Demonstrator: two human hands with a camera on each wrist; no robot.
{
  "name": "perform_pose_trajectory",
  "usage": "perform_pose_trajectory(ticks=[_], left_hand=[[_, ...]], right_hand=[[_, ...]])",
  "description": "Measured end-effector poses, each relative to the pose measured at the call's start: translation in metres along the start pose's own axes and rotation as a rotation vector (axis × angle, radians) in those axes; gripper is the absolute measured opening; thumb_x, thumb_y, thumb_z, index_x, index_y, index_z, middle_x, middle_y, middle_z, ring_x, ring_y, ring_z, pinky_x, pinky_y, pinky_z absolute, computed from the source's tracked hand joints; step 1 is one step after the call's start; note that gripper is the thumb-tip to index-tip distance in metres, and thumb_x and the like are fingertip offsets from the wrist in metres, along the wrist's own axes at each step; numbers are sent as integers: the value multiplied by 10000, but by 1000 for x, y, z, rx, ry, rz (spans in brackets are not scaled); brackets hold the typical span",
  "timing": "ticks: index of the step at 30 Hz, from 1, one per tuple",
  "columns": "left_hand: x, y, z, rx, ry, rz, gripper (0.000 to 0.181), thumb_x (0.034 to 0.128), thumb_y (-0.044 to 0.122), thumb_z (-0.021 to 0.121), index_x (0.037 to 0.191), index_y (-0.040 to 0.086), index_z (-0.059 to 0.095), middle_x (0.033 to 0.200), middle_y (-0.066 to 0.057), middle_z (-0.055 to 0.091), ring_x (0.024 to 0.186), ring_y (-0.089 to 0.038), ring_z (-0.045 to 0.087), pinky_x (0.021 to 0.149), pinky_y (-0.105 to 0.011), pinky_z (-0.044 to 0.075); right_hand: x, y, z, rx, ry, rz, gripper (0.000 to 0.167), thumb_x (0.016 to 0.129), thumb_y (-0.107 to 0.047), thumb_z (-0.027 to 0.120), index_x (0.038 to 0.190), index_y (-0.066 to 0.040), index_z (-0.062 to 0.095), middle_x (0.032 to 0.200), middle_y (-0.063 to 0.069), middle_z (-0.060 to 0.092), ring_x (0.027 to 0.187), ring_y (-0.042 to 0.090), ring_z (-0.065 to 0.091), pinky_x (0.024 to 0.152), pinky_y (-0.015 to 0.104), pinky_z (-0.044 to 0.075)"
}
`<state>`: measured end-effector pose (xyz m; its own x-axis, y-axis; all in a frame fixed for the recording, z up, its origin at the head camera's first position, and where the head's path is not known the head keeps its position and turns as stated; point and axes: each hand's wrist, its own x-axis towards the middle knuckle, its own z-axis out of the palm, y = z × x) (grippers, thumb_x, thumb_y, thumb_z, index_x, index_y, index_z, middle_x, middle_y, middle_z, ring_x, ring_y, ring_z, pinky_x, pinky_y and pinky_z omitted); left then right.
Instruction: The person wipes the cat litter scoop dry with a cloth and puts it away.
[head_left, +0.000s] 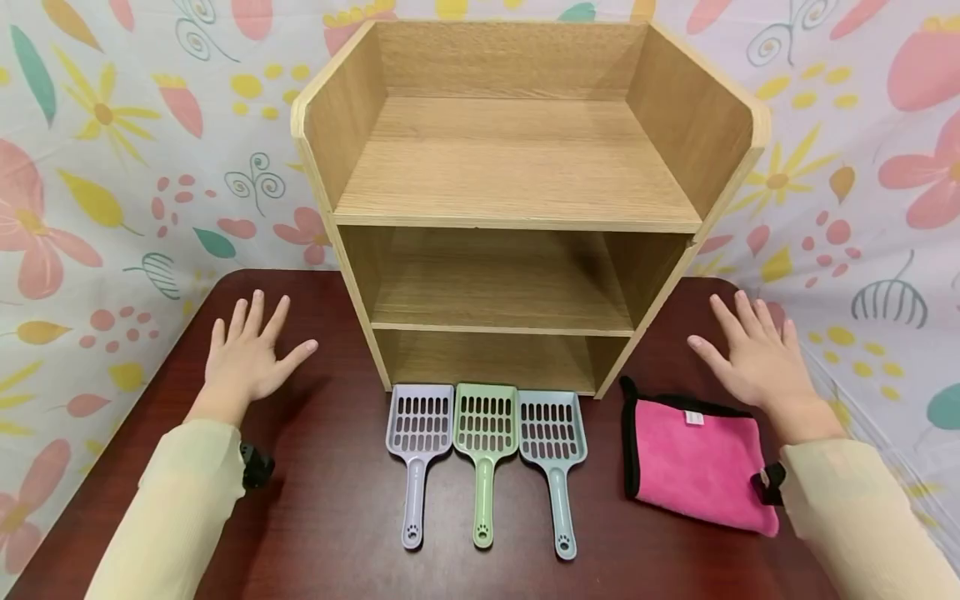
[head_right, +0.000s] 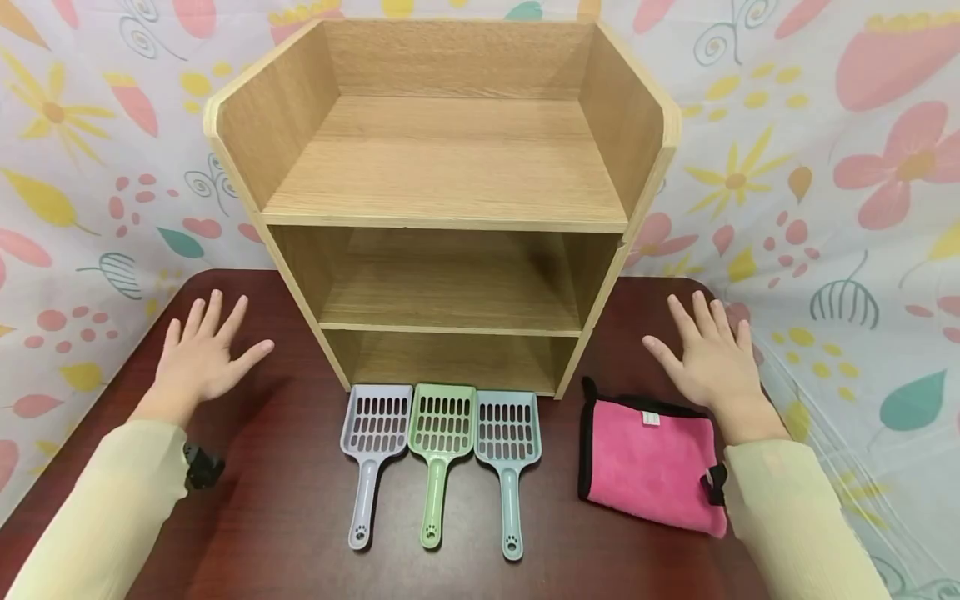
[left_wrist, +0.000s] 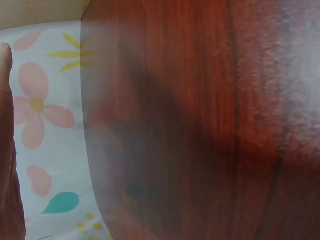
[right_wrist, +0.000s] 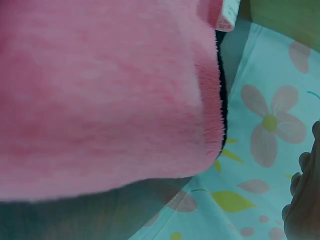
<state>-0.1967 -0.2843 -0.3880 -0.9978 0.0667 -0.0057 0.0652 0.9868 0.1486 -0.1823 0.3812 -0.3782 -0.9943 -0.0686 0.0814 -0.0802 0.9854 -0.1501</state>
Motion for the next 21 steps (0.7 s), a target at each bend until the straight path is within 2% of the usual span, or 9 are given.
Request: perform_pose_trajectory(ticks=[9, 13, 21], left_hand=[[-7, 2, 8, -17, -22, 3, 885, 873, 745, 272, 1517, 250, -81, 1564, -185, -148, 1427, -424, -127, 1085, -653, -70], [-11, 7, 13, -18, -28, 7, 886, 876, 739, 282, 1521, 239, -63, 1567, -209, -106, 1427, -442, -92, 1087, -659, -37], [-17, 17, 17, -26, -54, 11, 909, 866, 752, 286, 1522, 227, -61, 1566, -219, -97, 1424, -457, -62, 1090, -659, -7]], right_hand=[[-11, -1, 4, -14, -9, -11, 766, 947, -602, 332, 1532, -175, 81, 1571, 216, -10, 1437, 420, -51, 1048, 698, -54], [-16, -2, 8, -11, -21, -25, 776, 942, -603, 353, 1530, -157, 110, 1566, 235, 16, 1430, 444, -25, 1042, 701, -13], [-24, 0, 13, -9, -62, -33, 794, 933, -613, 370, 1528, -150, 121, 1555, 261, 55, 1417, 476, -22, 1046, 703, -21]])
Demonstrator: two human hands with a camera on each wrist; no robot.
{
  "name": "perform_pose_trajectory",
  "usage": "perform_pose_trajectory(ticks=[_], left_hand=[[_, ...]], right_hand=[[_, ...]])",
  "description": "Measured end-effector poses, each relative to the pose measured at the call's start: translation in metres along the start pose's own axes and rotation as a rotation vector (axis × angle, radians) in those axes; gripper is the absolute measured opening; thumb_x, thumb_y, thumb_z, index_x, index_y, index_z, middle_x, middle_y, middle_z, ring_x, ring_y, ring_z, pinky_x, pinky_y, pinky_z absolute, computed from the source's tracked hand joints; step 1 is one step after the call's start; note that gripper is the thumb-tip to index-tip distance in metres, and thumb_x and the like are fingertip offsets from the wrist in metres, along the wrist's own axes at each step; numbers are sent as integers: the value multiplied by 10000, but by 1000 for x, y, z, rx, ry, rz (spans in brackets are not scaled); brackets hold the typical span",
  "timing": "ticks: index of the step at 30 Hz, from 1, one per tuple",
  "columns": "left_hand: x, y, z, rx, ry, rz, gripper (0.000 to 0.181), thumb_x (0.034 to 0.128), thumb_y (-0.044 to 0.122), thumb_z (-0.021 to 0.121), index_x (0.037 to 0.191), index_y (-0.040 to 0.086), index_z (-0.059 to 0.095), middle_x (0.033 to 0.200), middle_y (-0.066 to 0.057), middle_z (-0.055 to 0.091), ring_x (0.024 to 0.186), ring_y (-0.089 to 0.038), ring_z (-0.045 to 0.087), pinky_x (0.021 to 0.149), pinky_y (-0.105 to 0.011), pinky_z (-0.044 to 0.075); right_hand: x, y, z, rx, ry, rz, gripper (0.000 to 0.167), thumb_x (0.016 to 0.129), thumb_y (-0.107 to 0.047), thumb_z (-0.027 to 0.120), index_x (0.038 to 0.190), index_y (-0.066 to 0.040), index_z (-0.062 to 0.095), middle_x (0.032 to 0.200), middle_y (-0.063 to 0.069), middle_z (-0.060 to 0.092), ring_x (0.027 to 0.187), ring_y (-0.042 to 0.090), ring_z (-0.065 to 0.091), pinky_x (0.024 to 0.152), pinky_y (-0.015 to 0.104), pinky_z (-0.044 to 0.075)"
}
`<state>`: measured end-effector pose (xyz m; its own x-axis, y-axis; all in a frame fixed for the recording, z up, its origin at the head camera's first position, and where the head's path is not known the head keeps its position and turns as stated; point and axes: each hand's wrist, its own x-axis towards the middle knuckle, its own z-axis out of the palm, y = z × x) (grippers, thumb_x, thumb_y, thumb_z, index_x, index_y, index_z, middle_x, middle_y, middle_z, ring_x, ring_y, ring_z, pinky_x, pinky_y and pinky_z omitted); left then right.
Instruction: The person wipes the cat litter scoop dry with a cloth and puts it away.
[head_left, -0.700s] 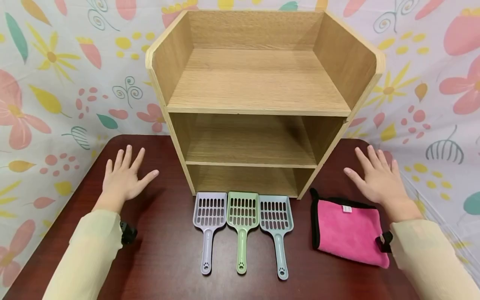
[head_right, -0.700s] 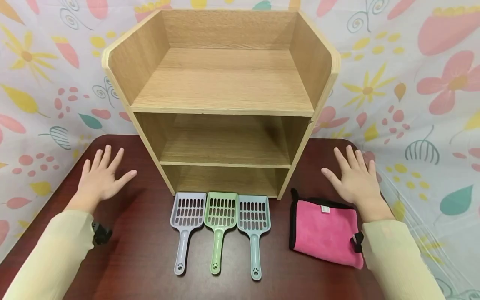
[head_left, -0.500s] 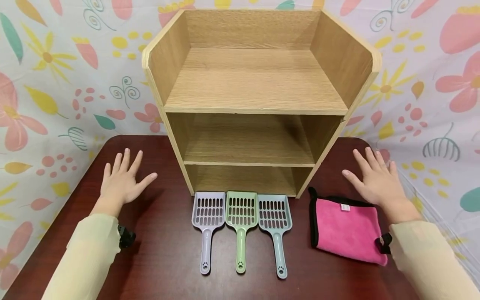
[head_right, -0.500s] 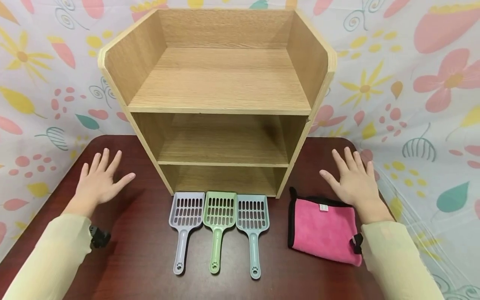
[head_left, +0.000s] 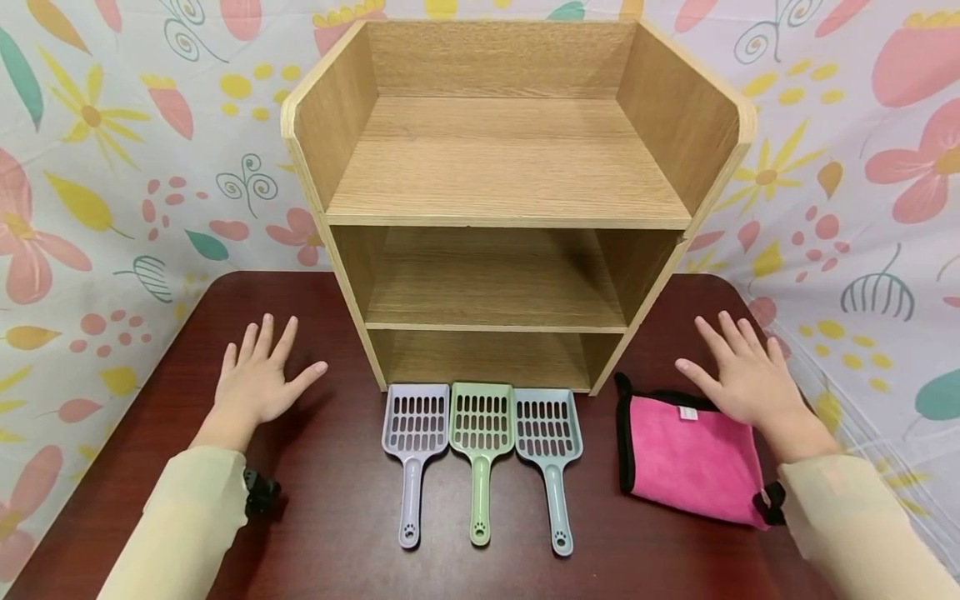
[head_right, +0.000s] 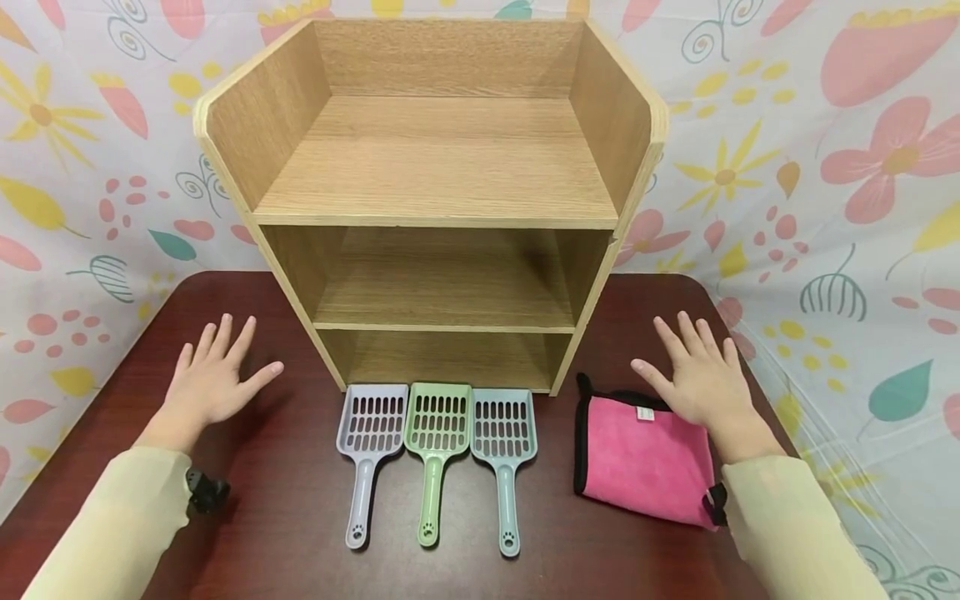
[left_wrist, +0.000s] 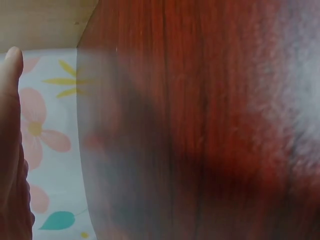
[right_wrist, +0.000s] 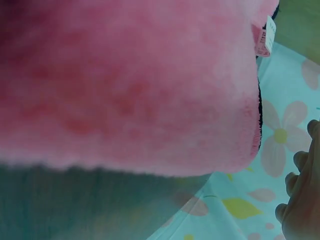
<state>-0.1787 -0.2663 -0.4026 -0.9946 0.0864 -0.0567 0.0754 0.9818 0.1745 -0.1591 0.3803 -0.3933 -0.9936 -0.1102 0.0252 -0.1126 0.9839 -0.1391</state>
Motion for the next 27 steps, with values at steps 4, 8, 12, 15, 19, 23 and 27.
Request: perform_pose_trajectory(ticks=[4, 8, 12, 15, 19, 23, 27], left_hand=[[-3, 4, 2, -2, -2, 5, 909, 867, 746, 302, 1525, 221, -40, 1571, -202, -101, 1429, -450, -55, 1095, -652, -10], [-4, 11, 4, 9, 0, 28, 912, 860, 756, 303, 1529, 220, -10, 1576, -193, -85, 1430, -450, -36, 1102, -645, -3], [-5, 17, 6, 23, 1, 51, 933, 852, 769, 292, 1532, 187, 28, 1577, -205, -45, 1428, -457, 3, 1104, -643, 15], [-7, 20, 8, 28, 2, 59, 957, 847, 773, 297, 1531, 144, 66, 1577, -214, 12, 1427, -454, 39, 1106, -639, 35], [-12, 24, 11, 32, 4, 65, 978, 843, 777, 302, 1523, 98, 122, 1566, -224, 102, 1425, -442, 94, 1107, -634, 81], [-16, 29, 15, 31, -4, 69, 987, 844, 778, 297, 1512, 63, 167, 1543, -243, 181, 1412, -440, 155, 1100, -631, 132], [-20, 35, 17, 22, -13, 71, 987, 847, 771, 309, 1497, 34, 208, 1524, -244, 241, 1396, -437, 214, 1089, -630, 180]], right_hand=[[-3, 1, 1, 7, -23, -5, 796, 933, -610, 375, 1529, -155, 107, 1556, 260, 51, 1411, 486, -21, 1040, 709, -21], [-9, 3, 3, 24, -47, 1, 792, 937, -601, 379, 1529, -152, 106, 1549, 272, 64, 1406, 497, -12, 1038, 710, -16], [-17, 5, 5, 57, -92, 21, 804, 930, -611, 387, 1524, -132, 134, 1530, 300, 110, 1396, 512, 12, 1031, 713, 13], [-21, 6, 6, 83, -148, 40, 826, 922, -629, 385, 1512, -93, 172, 1505, 325, 159, 1385, 524, 48, 1022, 715, 49], [-25, 5, 9, 118, -211, 37, 822, 928, -606, 400, 1472, -10, 244, 1460, 365, 223, 1342, 557, 147, 1000, 712, 138], [-27, 4, 12, 165, -232, 6, 806, 929, -554, 459, 1422, 63, 299, 1389, 397, 317, 1273, 569, 271, 971, 674, 255], [-28, 2, 13, 175, -254, 11, 834, 899, -569, 506, 1401, 73, 331, 1341, 400, 381, 1226, 560, 343, 940, 646, 317]])
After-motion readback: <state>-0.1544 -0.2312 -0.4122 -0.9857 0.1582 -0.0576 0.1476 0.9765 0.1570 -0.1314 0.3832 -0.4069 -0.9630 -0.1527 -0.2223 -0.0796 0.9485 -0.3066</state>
